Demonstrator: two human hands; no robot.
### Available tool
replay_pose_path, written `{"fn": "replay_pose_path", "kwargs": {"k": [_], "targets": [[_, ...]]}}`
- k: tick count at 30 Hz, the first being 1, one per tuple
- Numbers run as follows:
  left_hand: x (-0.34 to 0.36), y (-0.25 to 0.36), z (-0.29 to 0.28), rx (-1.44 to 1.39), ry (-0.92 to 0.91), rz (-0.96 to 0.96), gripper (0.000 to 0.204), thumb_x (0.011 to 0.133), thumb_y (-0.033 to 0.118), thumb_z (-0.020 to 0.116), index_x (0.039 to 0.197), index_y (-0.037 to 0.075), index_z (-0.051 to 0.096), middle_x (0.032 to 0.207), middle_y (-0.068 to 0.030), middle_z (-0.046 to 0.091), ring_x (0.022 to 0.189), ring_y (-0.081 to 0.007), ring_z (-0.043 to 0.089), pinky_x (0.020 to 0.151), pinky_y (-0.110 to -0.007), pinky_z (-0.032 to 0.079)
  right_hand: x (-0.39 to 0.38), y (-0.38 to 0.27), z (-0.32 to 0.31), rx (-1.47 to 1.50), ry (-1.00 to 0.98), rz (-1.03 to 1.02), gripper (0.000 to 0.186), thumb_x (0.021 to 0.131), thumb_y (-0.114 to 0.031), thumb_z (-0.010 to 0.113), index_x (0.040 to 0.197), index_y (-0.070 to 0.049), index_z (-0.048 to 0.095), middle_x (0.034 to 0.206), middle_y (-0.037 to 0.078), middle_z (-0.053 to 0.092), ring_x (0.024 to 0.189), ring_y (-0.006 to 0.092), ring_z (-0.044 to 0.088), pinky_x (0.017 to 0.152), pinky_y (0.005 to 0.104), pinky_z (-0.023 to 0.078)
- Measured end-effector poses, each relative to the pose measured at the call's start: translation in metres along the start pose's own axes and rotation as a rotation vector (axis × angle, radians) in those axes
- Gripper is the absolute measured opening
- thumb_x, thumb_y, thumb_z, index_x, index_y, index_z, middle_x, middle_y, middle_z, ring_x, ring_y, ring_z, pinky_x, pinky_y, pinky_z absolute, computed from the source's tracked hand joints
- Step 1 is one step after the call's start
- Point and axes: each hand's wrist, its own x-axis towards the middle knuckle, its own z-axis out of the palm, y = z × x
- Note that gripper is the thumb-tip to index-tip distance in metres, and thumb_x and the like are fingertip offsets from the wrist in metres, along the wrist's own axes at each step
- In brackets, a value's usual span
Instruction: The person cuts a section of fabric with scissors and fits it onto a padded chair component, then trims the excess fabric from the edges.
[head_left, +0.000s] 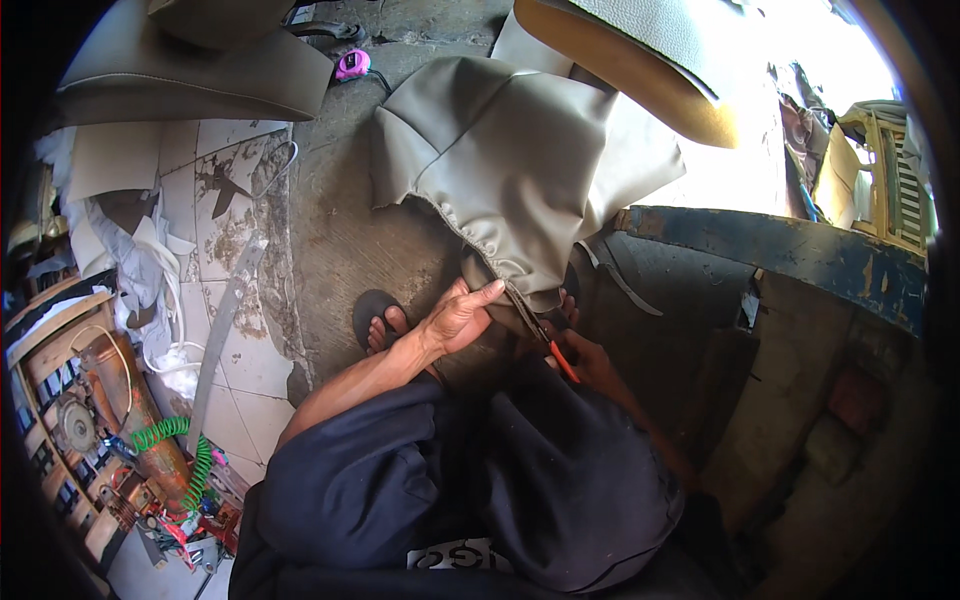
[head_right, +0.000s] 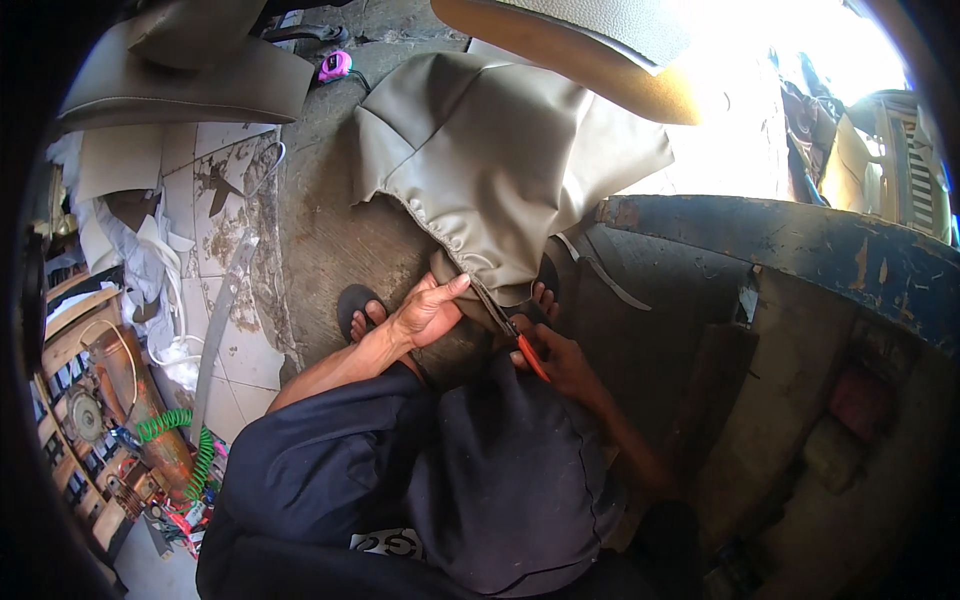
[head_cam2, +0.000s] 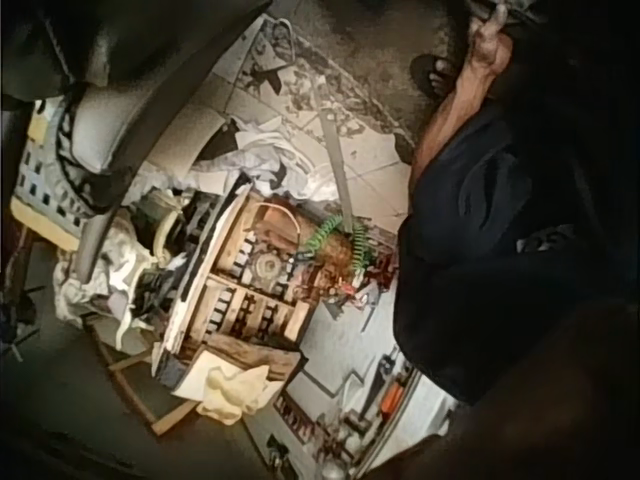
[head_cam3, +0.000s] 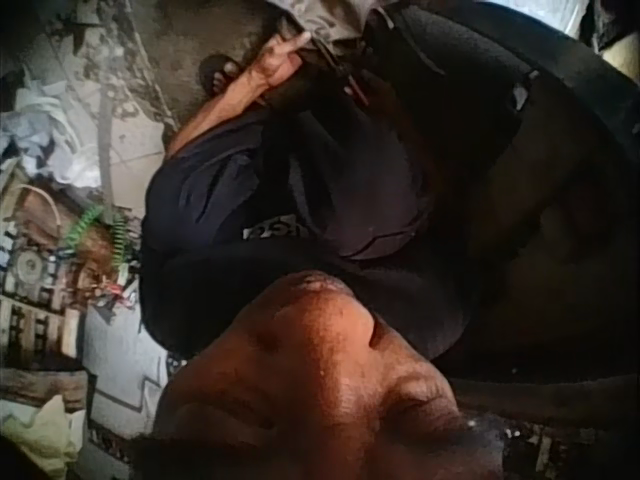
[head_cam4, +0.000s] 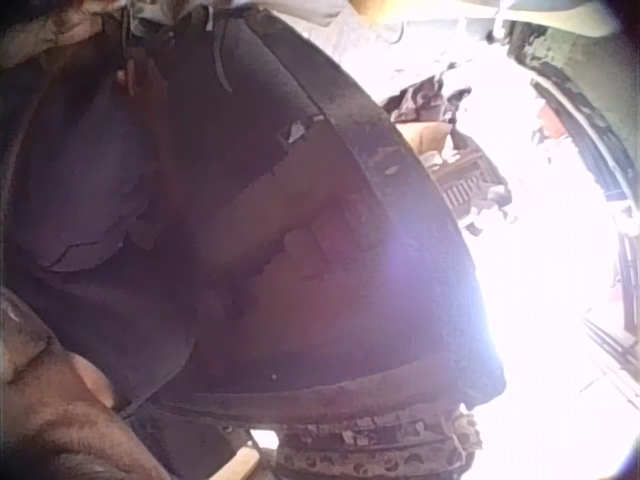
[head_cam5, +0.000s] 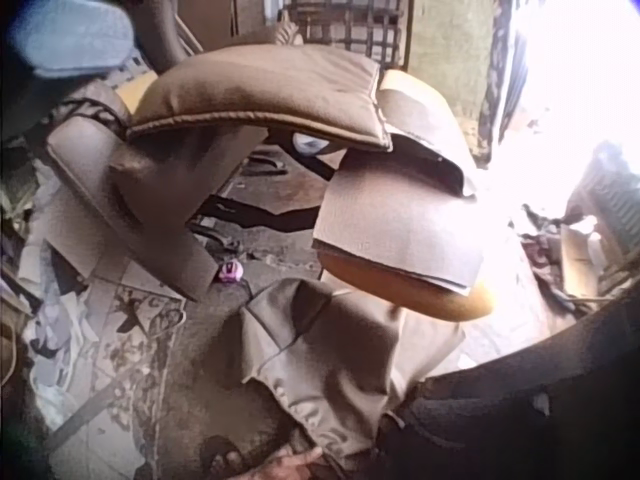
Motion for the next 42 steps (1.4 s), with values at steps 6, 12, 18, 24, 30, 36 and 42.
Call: {"fn": "replay_pose_path", "kwargs": {"k": [6, 12, 18, 24, 30, 36, 42], "targets": [[0.0, -0.004, -0.004, 0.001, 0.021, 0.011, 0.045, 0.098, 0.013, 0.06, 0.14, 0.004, 0.046, 0.136, -0.01, 0.057, 0.129, -0.0243, 0.052, 0.112, -0.045, 0.038, -0.003, -0.016, -0.006, -0.062, -0.061, 0.107, 0.043, 0.083, -0.039, 0.079, 0.098, -0.003, 0.06, 0.078, 0.009, 0.063, 0.073, 0.0116, 0.056, 0.069, 0.0327, 0.049], [0.003, -0.008, -0.005, -0.037, 0.048, 0.013, 0.04, 0.095, 0.011, 0.064, 0.133, 0.005, 0.053, 0.129, -0.0079, 0.062, 0.122, -0.0219, 0.056, 0.108, -0.041, 0.042, 0.0, 0.005, -0.003, -0.076, -0.067, 0.062, 0.044, 0.085, -0.04, 0.078, 0.105, -0.004, 0.063, 0.085, 0.01, 0.066, 0.078, 0.0129, 0.061, 0.072, 0.0328, 0.05], [-0.001, -0.003, -0.014, -0.007, 0.066, 0.041, 0.047, 0.095, 0.01, 0.063, 0.139, 0.006, 0.048, 0.135, -0.0086, 0.057, 0.128, -0.0227, 0.052, 0.113, -0.042, 0.037, 0.002, -0.036, -0.007, 0.064, -0.13, 0.121, 0.044, 0.086, -0.039, 0.077, 0.11, -0.005, 0.064, 0.094, 0.01, 0.069, 0.086, 0.0153, 0.065, 0.08, 0.0314, 0.051], [0.0, -0.007, -0.016, -0.043, 0.035, -0.03, 0.049, 0.095, 0.011, 0.064, 0.14, 0.004, 0.047, 0.137, -0.0087, 0.056, 0.131, -0.0231, 0.049, 0.114, -0.042, 0.035, 0.016, -0.031, 0.0, -0.051, -0.085, -0.004, 0.046, 0.086, -0.038, 0.077, 0.116, -0.006, 0.063, 0.094, 0.007, 0.069, 0.086, 0.0127, 0.064, 0.08, 0.0301, 0.051], [-0.001, 0.003, -0.009, -0.037, 0.046, -0.067, 0.047, 0.095, 0.014, 0.064, 0.138, 0.004, 0.048, 0.136, -0.0097, 0.057, 0.13, -0.0247, 0.051, 0.114, -0.044, 0.036, 0.017, -0.044, -0.005, -0.048, -0.123, 0.197, 0.039, 0.087, -0.034, 0.078, 0.104, -0.004, 0.062, 0.08, 0.003, 0.06, 0.078, 0.0098, 0.055, 0.074, 0.0284, 0.048], [0.003, 0.037, -0.025, 0.05, 0.206, -0.129, 0.038, 0.093, 0.015, 0.067, 0.126, -0.001, 0.057, 0.123, -0.0124, 0.064, 0.117, -0.0262, 0.061, 0.104, -0.048, 0.046, 0.017, -0.055, -0.008, -0.232, -0.077, 0.259, 0.049, 0.079, -0.044, 0.082, 0.103, -0.006, 0.062, 0.08, 0.01, 0.068, 0.077, 0.016, 0.066, 0.071, 0.0338, 0.052], [0.005, 0.035, -0.025, 0.04, 0.188, -0.077, 0.031, 0.094, 0.009, 0.065, 0.123, -0.001, 0.059, 0.119, -0.011, 0.066, 0.113, -0.0232, 0.062, 0.102, -0.044, 0.048, 0.013, -0.047, -0.008, -0.197, -0.015, 0.239, 0.052, 0.077, -0.046, 0.083, 0.103, -0.006, 0.062, 0.085, 0.012, 0.07, 0.083, 0.0197, 0.069, 0.074, 0.0362, 0.053]]}}
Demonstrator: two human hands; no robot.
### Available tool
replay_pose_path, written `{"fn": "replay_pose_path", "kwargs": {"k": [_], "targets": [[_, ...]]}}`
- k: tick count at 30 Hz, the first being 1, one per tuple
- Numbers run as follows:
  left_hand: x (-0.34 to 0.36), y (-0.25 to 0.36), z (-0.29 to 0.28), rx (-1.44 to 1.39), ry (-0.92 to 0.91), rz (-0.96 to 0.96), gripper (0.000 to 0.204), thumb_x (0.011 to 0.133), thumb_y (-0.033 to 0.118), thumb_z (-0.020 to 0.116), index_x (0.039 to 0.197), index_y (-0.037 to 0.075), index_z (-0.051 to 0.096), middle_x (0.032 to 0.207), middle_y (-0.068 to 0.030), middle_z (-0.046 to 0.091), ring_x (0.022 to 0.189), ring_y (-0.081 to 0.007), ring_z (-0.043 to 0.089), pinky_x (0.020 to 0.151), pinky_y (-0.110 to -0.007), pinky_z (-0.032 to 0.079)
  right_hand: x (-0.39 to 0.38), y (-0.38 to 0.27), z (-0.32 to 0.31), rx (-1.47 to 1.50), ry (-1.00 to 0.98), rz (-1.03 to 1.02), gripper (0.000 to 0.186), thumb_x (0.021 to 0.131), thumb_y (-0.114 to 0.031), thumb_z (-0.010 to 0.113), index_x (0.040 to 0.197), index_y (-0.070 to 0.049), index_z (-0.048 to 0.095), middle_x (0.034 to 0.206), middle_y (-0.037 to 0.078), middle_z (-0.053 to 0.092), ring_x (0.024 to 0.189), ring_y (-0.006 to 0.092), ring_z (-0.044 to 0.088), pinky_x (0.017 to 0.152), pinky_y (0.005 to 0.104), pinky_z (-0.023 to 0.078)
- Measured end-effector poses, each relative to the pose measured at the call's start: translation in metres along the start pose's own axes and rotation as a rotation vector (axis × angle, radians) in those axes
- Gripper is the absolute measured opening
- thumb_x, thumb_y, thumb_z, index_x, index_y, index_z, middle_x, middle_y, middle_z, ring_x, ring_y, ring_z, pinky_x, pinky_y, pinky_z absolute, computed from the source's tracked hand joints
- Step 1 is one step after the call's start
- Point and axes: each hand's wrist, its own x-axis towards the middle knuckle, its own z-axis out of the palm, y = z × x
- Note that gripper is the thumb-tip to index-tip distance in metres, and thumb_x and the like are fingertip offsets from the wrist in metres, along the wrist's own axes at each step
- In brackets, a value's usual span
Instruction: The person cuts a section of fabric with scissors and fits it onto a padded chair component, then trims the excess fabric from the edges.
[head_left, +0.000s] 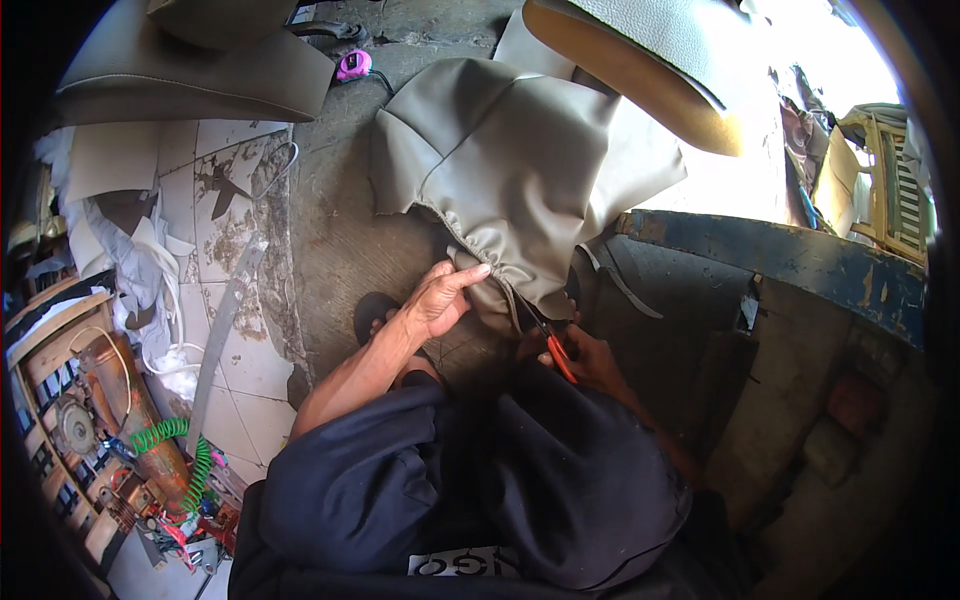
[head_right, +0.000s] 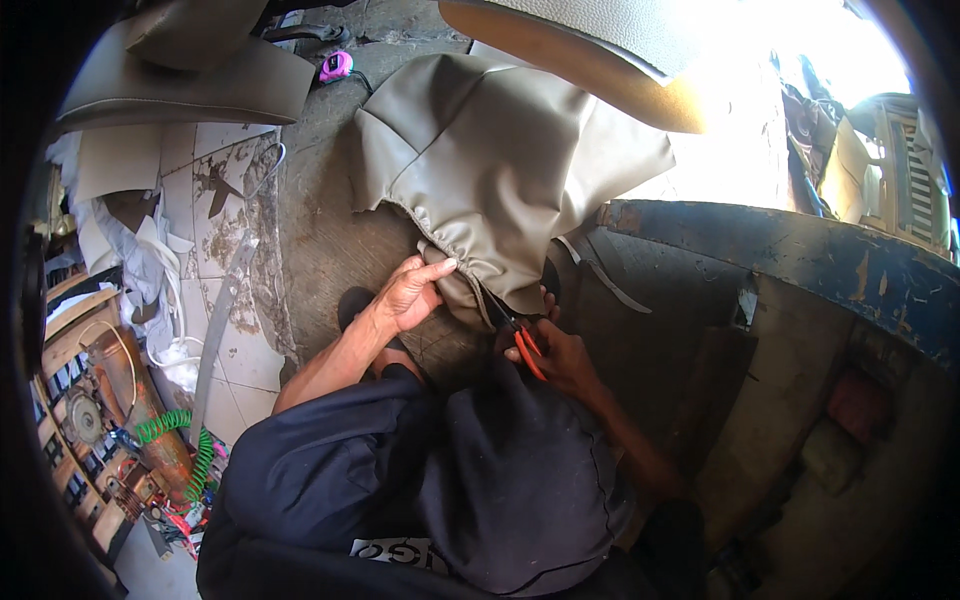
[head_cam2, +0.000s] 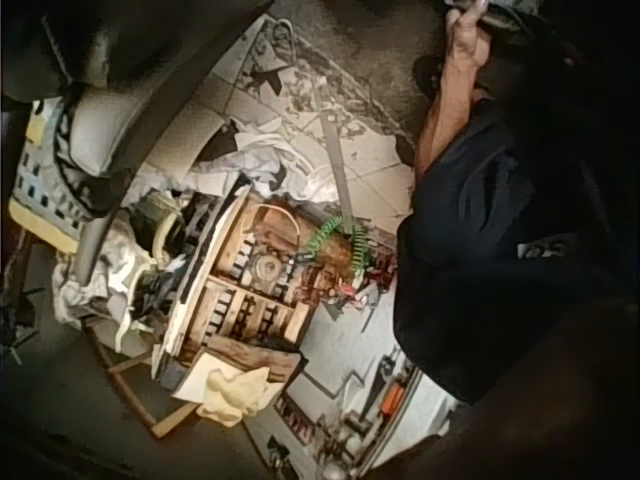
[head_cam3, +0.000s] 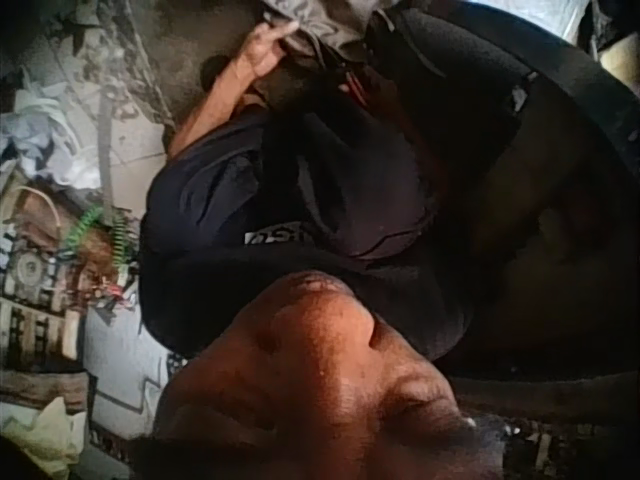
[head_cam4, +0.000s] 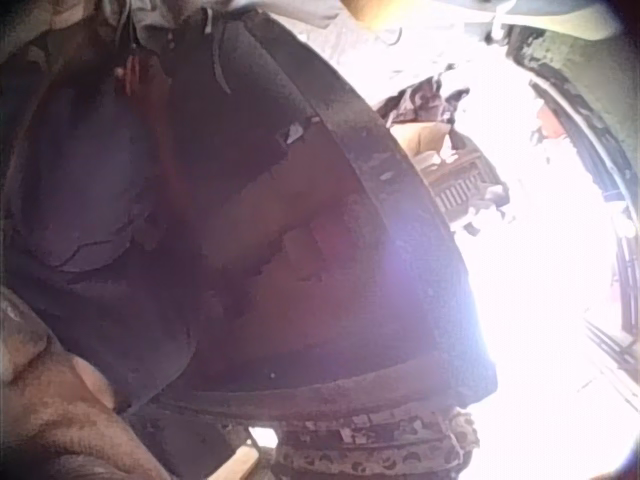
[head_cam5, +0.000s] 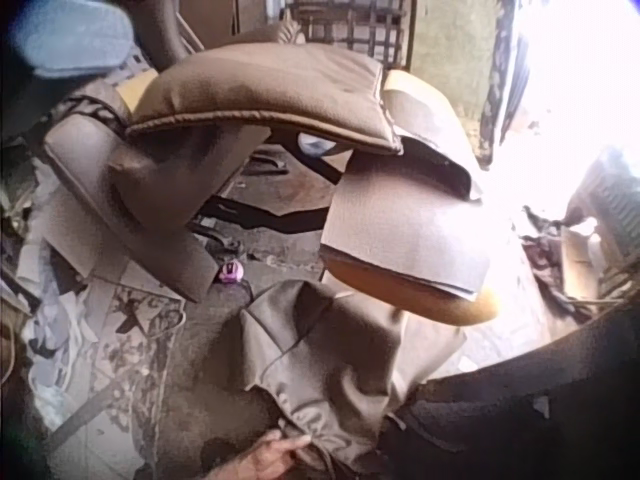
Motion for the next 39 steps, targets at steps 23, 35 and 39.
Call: {"fn": "replay_pose_path", "kwargs": {"k": [23, 35, 39], "targets": [[-0.003, -0.016, 0.015, -0.195, -0.03, 0.099, 0.022, 0.096, 0.007, 0.061, 0.118, 0.006, 0.062, 0.113, -0.0063, 0.068, 0.109, -0.0206, 0.063, 0.103, -0.043, 0.047, 0.0, 0.019, 0.01, 0.012, 0.058, -0.09, 0.048, 0.077, -0.044, 0.083, 0.102, -0.007, 0.063, 0.082, 0.014, 0.07, 0.079, 0.0244, 0.072, 0.069, 0.0378, 0.054], [0.001, -0.01, 0.009, -0.081, 0.019, 0.083, 0.022, 0.095, 0.006, 0.06, 0.117, 0.003, 0.062, 0.113, -0.0078, 0.068, 0.107, -0.0213, 0.065, 0.1, -0.042, 0.049, -0.005, 0.0, 0.003, 0.053, 0.041, -0.067, 0.049, 0.078, -0.041, 0.083, 0.107, -0.006, 0.063, 0.091, 0.016, 0.071, 0.088, 0.0255, 0.072, 0.077, 0.0384, 0.054], [0.008, -0.004, 0.023, -0.05, -0.054, 0.237, 0.022, 0.095, 0.005, 0.06, 0.117, 0.004, 0.062, 0.111, -0.0079, 0.069, 0.105, -0.0208, 0.065, 0.1, -0.042, 0.05, -0.003, -0.008, -0.002, 0.057, 0.068, -0.1, 0.047, 0.079, -0.038, 0.083, 0.105, -0.005, 0.063, 0.091, 0.016, 0.072, 0.087, 0.0246, 0.072, 0.077, 0.0381, 0.054]]}}
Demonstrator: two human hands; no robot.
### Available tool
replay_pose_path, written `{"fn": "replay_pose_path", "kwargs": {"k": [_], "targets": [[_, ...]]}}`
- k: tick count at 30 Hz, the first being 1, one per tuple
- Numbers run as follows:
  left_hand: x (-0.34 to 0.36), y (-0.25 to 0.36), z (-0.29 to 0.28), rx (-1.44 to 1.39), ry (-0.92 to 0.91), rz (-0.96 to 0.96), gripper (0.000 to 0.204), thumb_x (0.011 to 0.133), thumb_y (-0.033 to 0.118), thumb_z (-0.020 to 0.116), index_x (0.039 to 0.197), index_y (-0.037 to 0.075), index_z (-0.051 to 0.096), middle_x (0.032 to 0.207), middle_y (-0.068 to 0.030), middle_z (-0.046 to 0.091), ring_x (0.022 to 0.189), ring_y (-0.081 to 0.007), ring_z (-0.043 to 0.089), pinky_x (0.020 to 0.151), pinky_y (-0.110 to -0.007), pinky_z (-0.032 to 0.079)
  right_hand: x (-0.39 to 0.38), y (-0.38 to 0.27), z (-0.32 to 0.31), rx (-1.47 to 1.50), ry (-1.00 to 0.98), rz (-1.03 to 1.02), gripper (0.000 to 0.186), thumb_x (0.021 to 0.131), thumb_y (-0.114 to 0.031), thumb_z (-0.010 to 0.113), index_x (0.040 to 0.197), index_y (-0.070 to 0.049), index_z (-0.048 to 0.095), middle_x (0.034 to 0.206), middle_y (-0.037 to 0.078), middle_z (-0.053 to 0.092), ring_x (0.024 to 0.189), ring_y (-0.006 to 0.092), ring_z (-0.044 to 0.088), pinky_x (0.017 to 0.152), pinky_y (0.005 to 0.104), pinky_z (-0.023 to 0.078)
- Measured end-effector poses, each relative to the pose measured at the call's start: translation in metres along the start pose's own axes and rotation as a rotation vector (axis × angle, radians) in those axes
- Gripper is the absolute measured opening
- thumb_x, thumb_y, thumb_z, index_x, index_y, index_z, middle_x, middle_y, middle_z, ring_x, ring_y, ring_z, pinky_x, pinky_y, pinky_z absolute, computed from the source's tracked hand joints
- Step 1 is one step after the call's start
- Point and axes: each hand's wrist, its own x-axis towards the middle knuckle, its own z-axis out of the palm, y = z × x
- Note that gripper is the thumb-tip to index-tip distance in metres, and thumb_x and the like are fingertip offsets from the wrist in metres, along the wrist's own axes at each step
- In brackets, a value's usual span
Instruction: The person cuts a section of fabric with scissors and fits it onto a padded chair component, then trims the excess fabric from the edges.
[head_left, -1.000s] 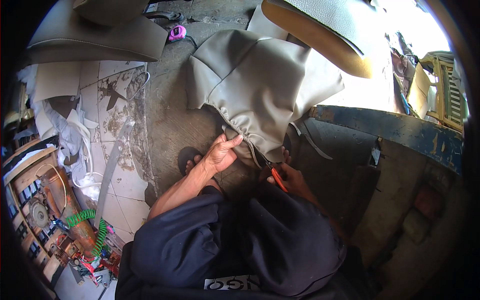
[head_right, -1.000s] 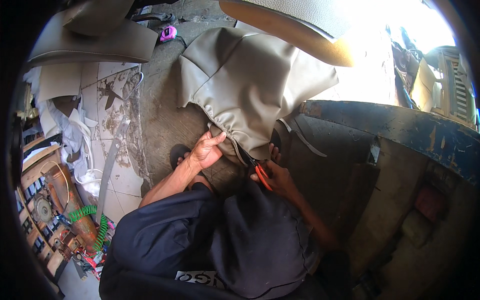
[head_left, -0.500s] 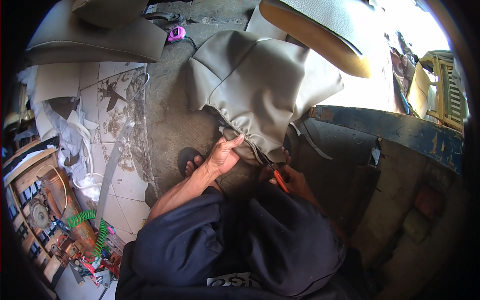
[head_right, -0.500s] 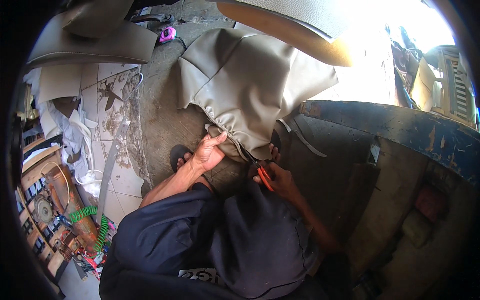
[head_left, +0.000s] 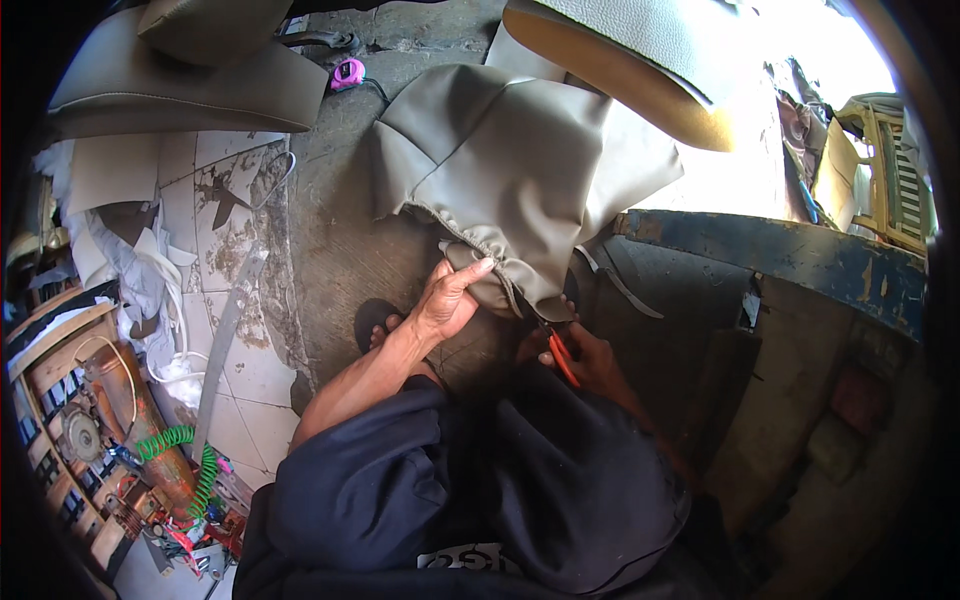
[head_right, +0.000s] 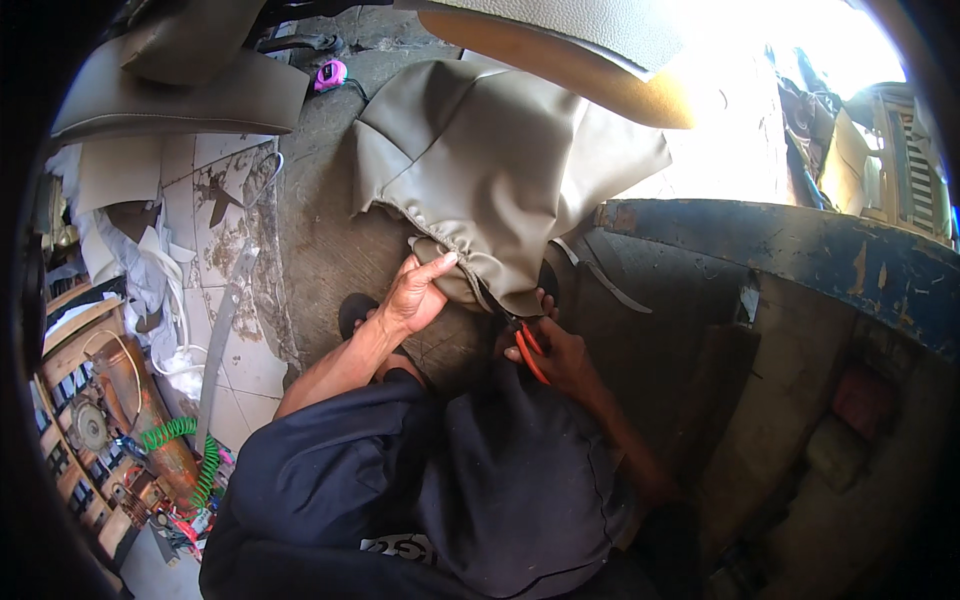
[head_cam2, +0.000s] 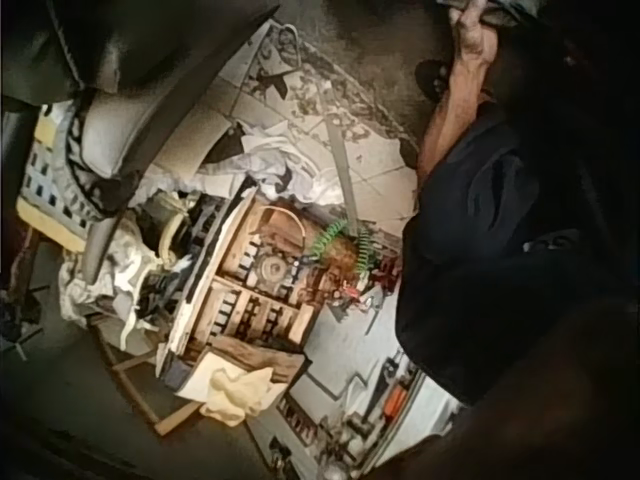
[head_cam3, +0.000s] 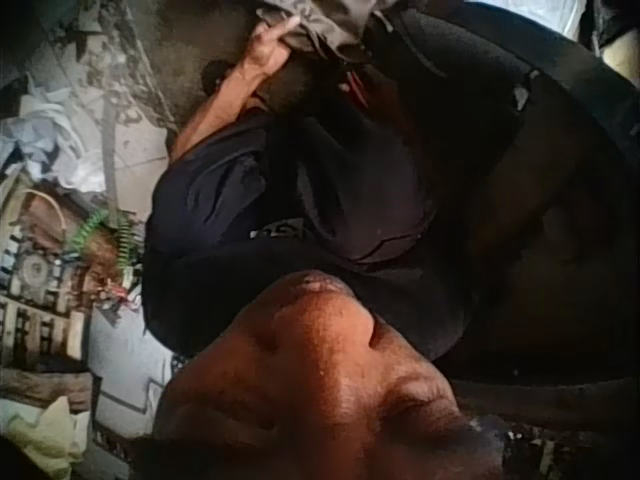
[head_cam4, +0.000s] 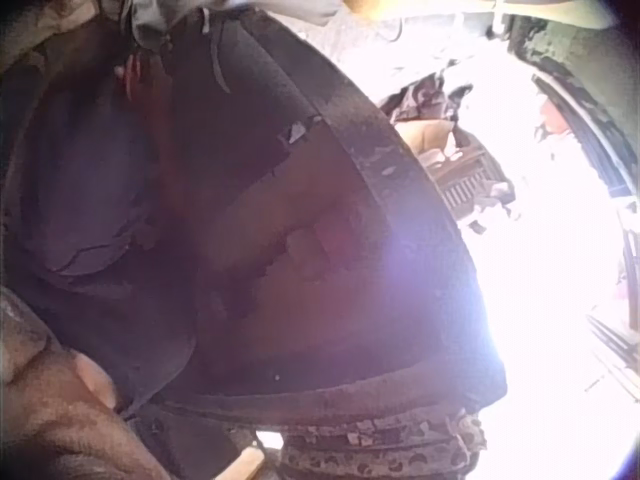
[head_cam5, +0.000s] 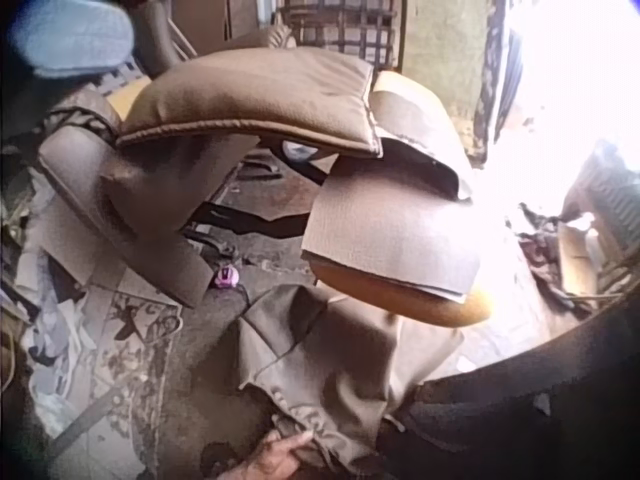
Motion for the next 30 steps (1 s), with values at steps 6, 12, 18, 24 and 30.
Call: {"fn": "replay_pose_path", "kwargs": {"k": [6, 12, 18, 24, 30], "targets": [[0.007, 0.015, 0.024, -0.045, -0.047, 0.106, 0.032, 0.095, 0.005, 0.062, 0.126, 0.009, 0.057, 0.118, -0.0035, 0.065, 0.112, -0.0187, 0.061, 0.102, -0.041, 0.048, 0.013, -0.004, 0.004, 0.055, -0.013, -0.122, 0.037, 0.086, -0.029, 0.078, 0.106, -0.004, 0.061, 0.088, 0.006, 0.067, 0.082, 0.0116, 0.062, 0.076, 0.03, 0.05], [0.007, 0.011, 0.015, 0.042, -0.049, 0.055, 0.031, 0.095, 0.008, 0.063, 0.125, 0.01, 0.057, 0.116, -0.0023, 0.065, 0.113, -0.0174, 0.061, 0.103, -0.04, 0.048, 0.02, -0.002, 0.021, 0.284, 0.017, -0.06, 0.037, 0.084, -0.034, 0.081, 0.098, -0.005, 0.063, 0.076, -0.002, 0.055, 0.072, 0.0079, 0.05, 0.068, 0.0272, 0.044], [0.006, 0.008, 0.008, 0.066, -0.05, 0.041, 0.033, 0.095, 0.009, 0.064, 0.127, 0.01, 0.056, 0.119, -0.0026, 0.063, 0.113, -0.0176, 0.061, 0.102, -0.039, 0.048, 0.026, 0.019, 0.034, 0.473, -0.042, -0.075, 0.036, 0.086, -0.036, 0.079, 0.096, -0.005, 0.063, 0.076, -0.004, 0.053, 0.072, 0.0063, 0.048, 0.068, 0.0254, 0.043], [0.003, 0.007, -0.003, 0.071, -0.07, -0.003, 0.037, 0.094, 0.009, 0.065, 0.13, 0.009, 0.054, 0.12, -0.0035, 0.062, 0.115, -0.0173, 0.06, 0.102, -0.037, 0.048, 0.024, 0.014, 0.028, 0.317, -0.072, -0.078, 0.037, 0.088, -0.039, 0.076, 0.097, -0.005, 0.062, 0.076, -0.004, 0.054, 0.074, 0.0065, 0.049, 0.074, 0.0252, 0.043], [-0.004, 0.015, 0.001, 0.094, -0.041, -0.012, 0.043, 0.093, 0.008, 0.066, 0.133, 0.007, 0.05, 0.12, -0.0046, 0.062, 0.113, -0.0172, 0.06, 0.101, -0.035, 0.049, 0.025, 0.002, 0.03, 0.338, -0.109, -0.044, 0.04, 0.089, -0.043, 0.073, 0.1, -0.005, 0.063, 0.076, -0.003, 0.054, 0.076, 0.008, 0.051, 0.082, 0.0255, 0.042]]}}
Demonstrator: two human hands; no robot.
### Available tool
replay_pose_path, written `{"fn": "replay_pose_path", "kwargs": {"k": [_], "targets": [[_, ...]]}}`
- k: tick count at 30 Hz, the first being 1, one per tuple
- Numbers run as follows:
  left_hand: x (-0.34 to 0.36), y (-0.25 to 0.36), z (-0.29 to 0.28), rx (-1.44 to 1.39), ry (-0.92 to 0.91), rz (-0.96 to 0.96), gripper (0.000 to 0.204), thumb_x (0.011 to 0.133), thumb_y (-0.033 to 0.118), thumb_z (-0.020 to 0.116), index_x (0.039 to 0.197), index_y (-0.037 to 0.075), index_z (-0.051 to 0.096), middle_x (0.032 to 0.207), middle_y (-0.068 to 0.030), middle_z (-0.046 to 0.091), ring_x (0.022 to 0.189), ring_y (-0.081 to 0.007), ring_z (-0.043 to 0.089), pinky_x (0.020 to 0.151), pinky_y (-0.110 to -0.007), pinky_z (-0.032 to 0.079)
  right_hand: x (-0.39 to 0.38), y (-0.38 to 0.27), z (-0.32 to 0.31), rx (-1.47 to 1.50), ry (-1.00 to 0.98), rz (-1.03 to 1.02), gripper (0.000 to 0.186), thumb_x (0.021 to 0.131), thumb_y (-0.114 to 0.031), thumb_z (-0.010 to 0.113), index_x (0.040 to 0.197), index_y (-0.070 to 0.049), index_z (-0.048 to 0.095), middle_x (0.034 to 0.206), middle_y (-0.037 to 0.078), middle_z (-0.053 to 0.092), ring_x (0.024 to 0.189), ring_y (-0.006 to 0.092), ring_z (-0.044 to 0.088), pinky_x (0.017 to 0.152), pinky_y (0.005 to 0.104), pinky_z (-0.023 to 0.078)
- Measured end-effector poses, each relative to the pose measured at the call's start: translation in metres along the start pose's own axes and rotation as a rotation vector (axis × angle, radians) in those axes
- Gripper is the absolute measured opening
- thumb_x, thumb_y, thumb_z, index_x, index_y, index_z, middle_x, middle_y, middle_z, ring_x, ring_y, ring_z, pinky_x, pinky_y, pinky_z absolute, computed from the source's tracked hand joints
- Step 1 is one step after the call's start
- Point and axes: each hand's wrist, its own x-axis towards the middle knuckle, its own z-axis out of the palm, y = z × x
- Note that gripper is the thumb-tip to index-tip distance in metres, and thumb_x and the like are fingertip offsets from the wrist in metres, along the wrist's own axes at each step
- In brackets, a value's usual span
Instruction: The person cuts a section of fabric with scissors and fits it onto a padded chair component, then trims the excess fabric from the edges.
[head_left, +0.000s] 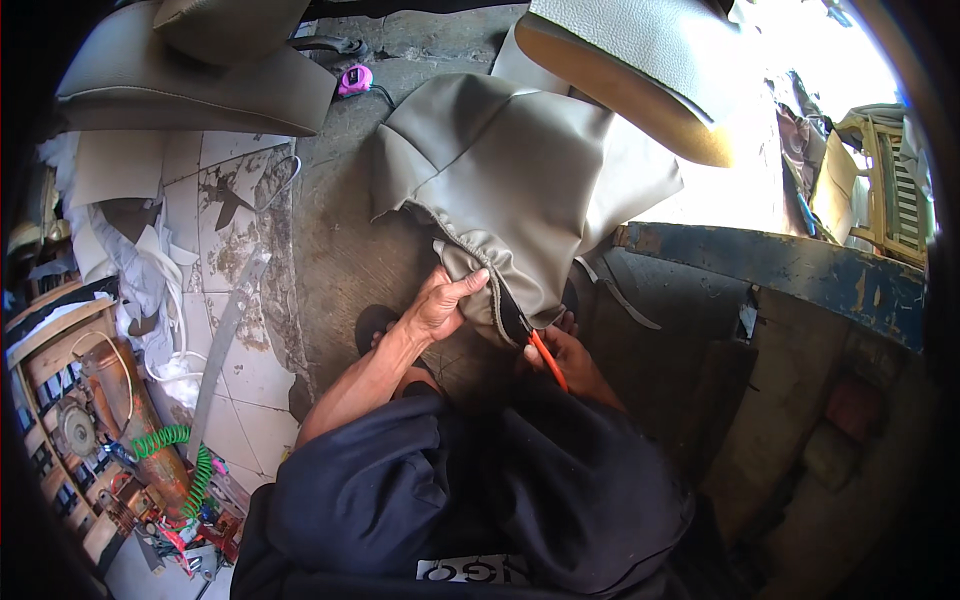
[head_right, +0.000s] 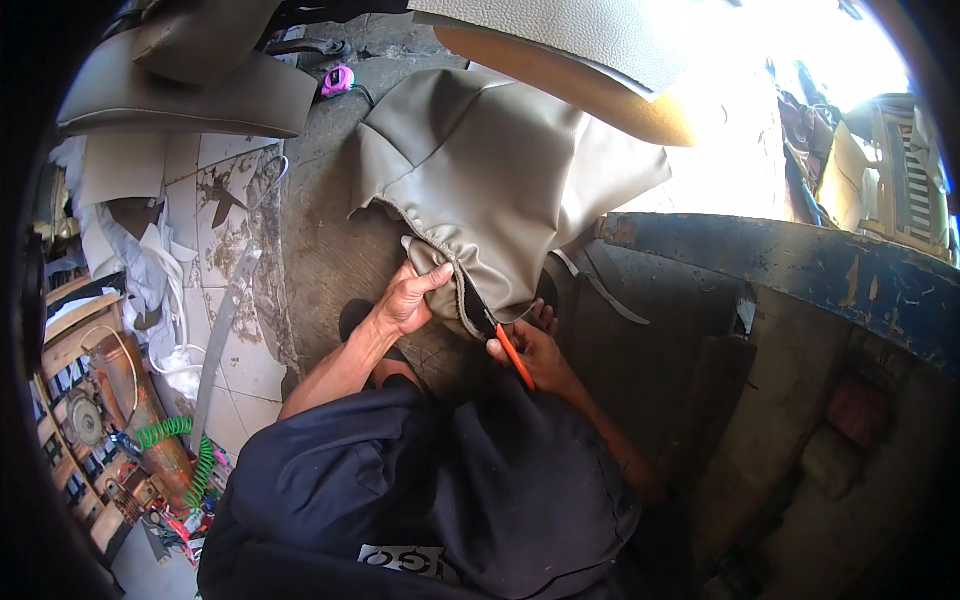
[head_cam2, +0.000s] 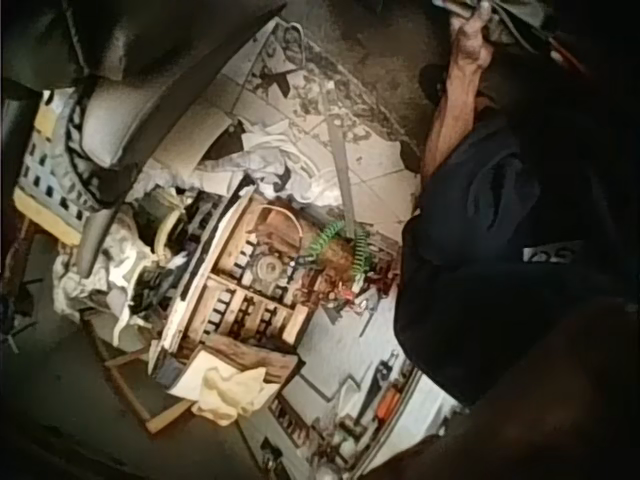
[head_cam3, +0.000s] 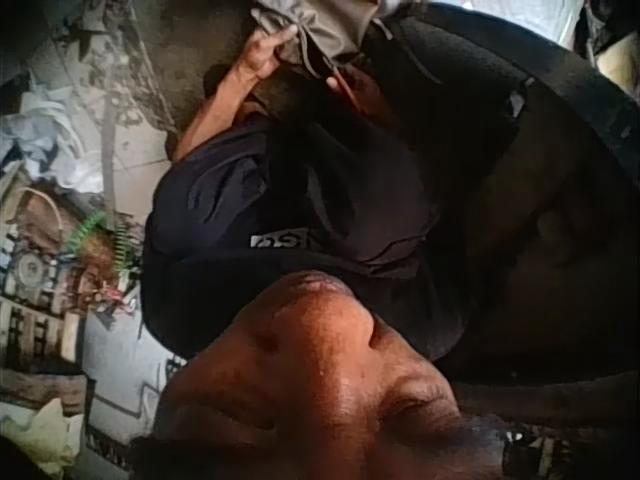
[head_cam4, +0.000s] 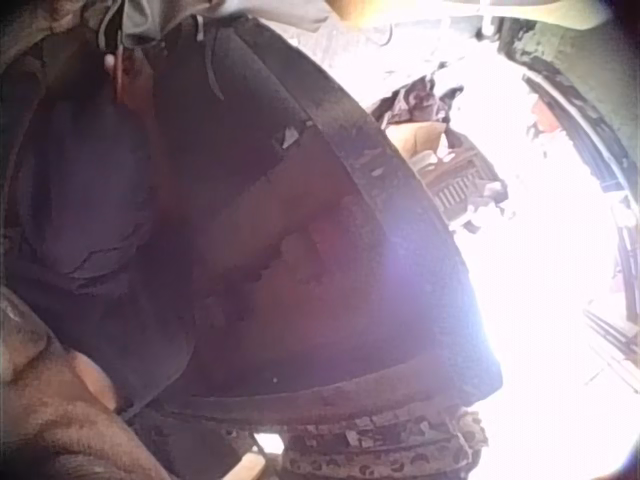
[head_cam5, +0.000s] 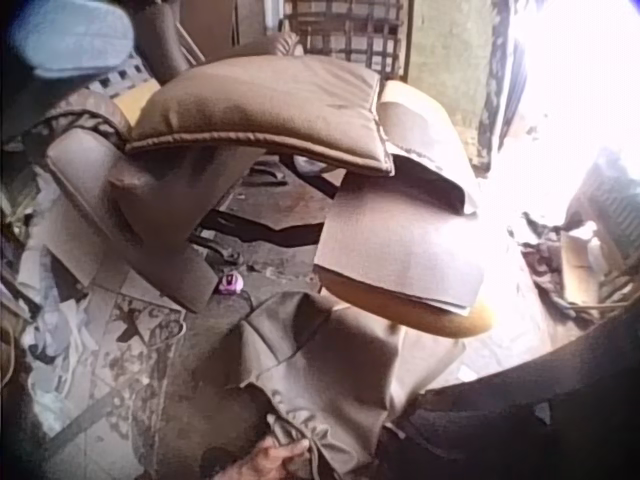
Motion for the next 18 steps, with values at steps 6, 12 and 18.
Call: {"fn": "replay_pose_path", "kwargs": {"k": [6, 12, 18], "targets": [[-0.003, -0.007, -0.02, 0.019, 0.007, -0.006, 0.037, 0.093, 0.007, 0.066, 0.128, 0.005, 0.055, 0.113, -0.0033, 0.065, 0.109, -0.0161, 0.062, 0.1, -0.035, 0.049, 0.002, 0.027, -0.002, 0.024, -0.075, 0.037, 0.042, 0.091, -0.045, 0.07, 0.102, -0.005, 0.063, 0.077, -0.002, 0.056, 0.079, 0.0089, 0.052, 0.088, 0.0284, 0.041], [0.0, -0.016, -0.022, 0.041, 0.097, 0.073, 0.032, 0.092, 0.007, 0.067, 0.123, 0.006, 0.059, 0.114, -0.0036, 0.066, 0.104, -0.0152, 0.064, 0.097, -0.034, 0.051, 0.004, 0.006, 0.005, -0.029, -0.106, 0.079, 0.039, 0.095, -0.044, 0.065, 0.101, -0.006, 0.062, 0.077, -0.002, 0.056, 0.075, 0.0077, 0.053, 0.082, 0.026, 0.043], [0.0, -0.016, -0.026, 0.019, 0.093, 0.092, 0.031, 0.093, 0.008, 0.066, 0.123, 0.007, 0.059, 0.114, -0.003, 0.067, 0.105, -0.0155, 0.064, 0.098, -0.035, 0.05, 0.007, -0.01, 0.011, 0.026, -0.127, 0.127, 0.037, 0.098, -0.044, 0.061, 0.103, -0.007, 0.06, 0.073, -0.002, 0.056, 0.065, 0.0032, 0.051, 0.061, 0.0205, 0.042]]}}
